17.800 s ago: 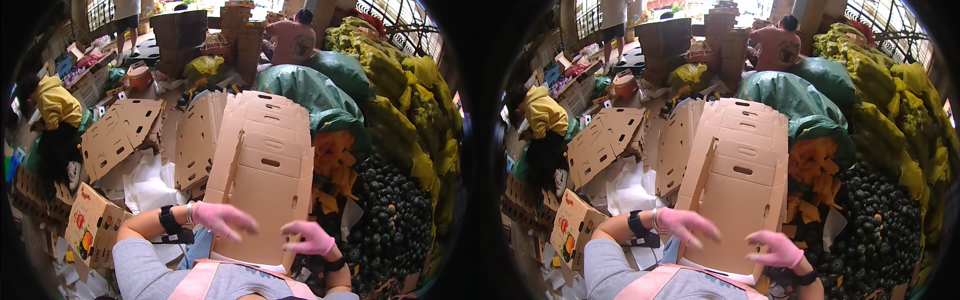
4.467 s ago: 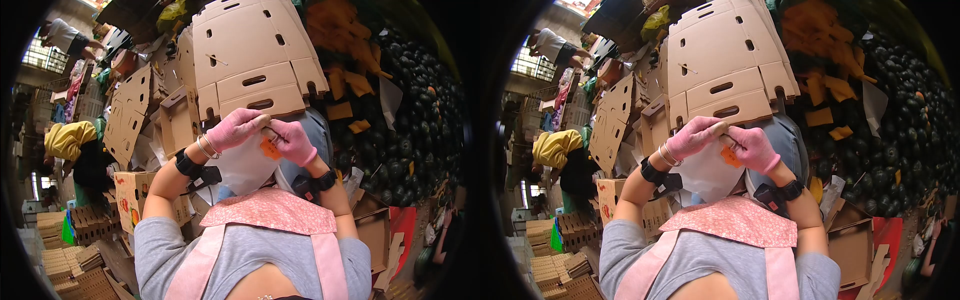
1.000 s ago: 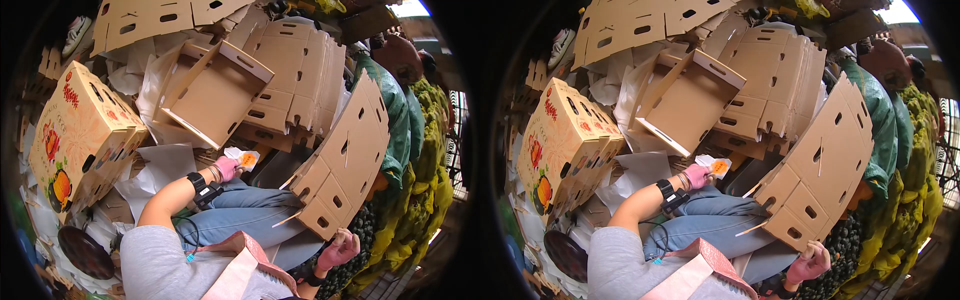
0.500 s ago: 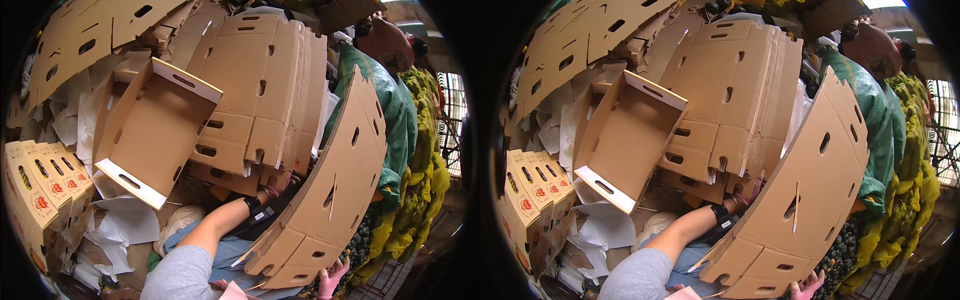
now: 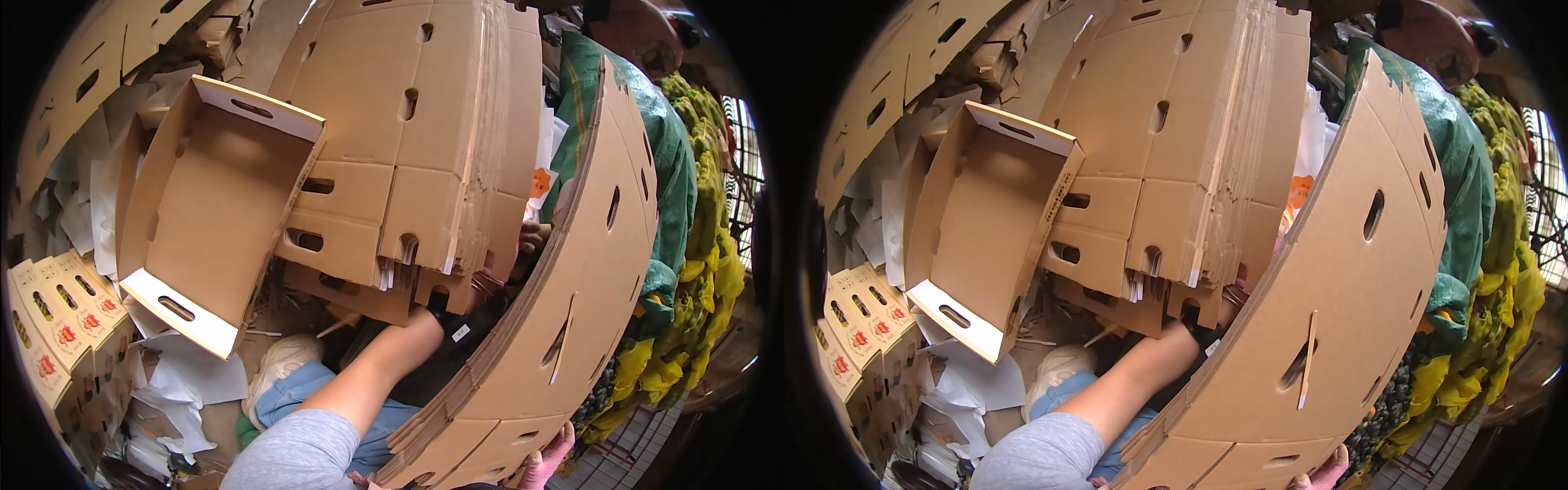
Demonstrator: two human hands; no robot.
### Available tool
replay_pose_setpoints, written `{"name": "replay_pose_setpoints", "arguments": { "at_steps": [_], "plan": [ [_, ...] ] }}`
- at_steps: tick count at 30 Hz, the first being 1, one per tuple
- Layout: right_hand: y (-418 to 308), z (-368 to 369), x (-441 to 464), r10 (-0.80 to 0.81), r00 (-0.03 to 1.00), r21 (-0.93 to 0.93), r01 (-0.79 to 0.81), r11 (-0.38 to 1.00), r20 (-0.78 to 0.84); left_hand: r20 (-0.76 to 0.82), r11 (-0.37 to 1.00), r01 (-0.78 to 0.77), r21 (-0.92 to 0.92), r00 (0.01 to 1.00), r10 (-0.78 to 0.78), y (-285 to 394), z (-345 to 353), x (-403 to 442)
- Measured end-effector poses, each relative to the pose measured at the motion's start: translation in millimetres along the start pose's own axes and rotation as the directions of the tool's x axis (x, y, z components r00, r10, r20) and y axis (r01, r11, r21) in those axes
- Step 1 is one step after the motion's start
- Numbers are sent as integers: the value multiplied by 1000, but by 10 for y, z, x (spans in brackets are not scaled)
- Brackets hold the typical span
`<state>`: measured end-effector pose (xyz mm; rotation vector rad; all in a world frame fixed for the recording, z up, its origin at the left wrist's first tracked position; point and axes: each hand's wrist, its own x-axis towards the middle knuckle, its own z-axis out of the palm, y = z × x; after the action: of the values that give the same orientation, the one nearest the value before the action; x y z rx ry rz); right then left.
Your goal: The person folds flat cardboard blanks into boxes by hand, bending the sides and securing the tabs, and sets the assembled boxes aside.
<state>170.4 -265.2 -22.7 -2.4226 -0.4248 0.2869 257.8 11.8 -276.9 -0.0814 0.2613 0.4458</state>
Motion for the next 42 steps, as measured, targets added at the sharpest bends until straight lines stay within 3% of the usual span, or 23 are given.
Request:
{"name": "replay_pose_setpoints", "arguments": {
  "at_steps": [6, 21, 26, 27, 29, 31, 33, 36, 38, 39, 40, 42],
  "plan": [
    [-68, 28, -2, 34, 999, -4, -34, 999, -12, 50, 999, -47, -4, 998, 47, 152, 211, 84],
    [151, 8, -14, 7, 1000, 85, -6, 996, -12, 19, 1000, -1, 16, 1000, 1, 169, 117, -217],
    [400, -137, 23, -39, 997, -3, 39, 999, -64, 36, 994, 101, 47, 994, -103, 258, 25, -576],
    [526, -225, 22, -51, 992, -91, 41, 995, -112, 44, 988, 138, 66, 989, -141, 292, 9, -697],
    [307, -136, 110, 43, 988, -51, -51, 997, -146, 75, 967, 235, 95, 967, -242, 411, -33, -986],
    [238, -157, 244, 124, 990, 204, -135, 970, 67, 107, 941, 317, 119, 938, -329, 576, -7, -1322],
    [238, -163, 427, 58, 949, 396, -185, 900, 311, 137, 918, 369, 145, 912, -388, 782, 101, -1663],
    [260, -163, 500, -4, 922, 488, -202, 849, 387, 147, 924, 338, 178, 919, -365, 1165, 434, -2088],
    [259, -192, 484, -24, 926, 560, -207, 802, 377, 143, 925, 177, 337, 961, -236, 1436, 790, -2245],
    [306, -185, 507, -51, 935, 558, -166, 813, 352, 151, 892, 87, 444, 974, -170, 1503, 969, -2302],
    [360, -166, 536, -75, 939, 552, -131, 824, 335, 156, 740, -42, 672, 984, -86, 1505, 1108, -2319],
    [406, -99, 607, -89, 942, 529, -101, 843, 323, 231, 253, -242, 937, 970, 72, 1461, 1311, -2443]
  ]
}}
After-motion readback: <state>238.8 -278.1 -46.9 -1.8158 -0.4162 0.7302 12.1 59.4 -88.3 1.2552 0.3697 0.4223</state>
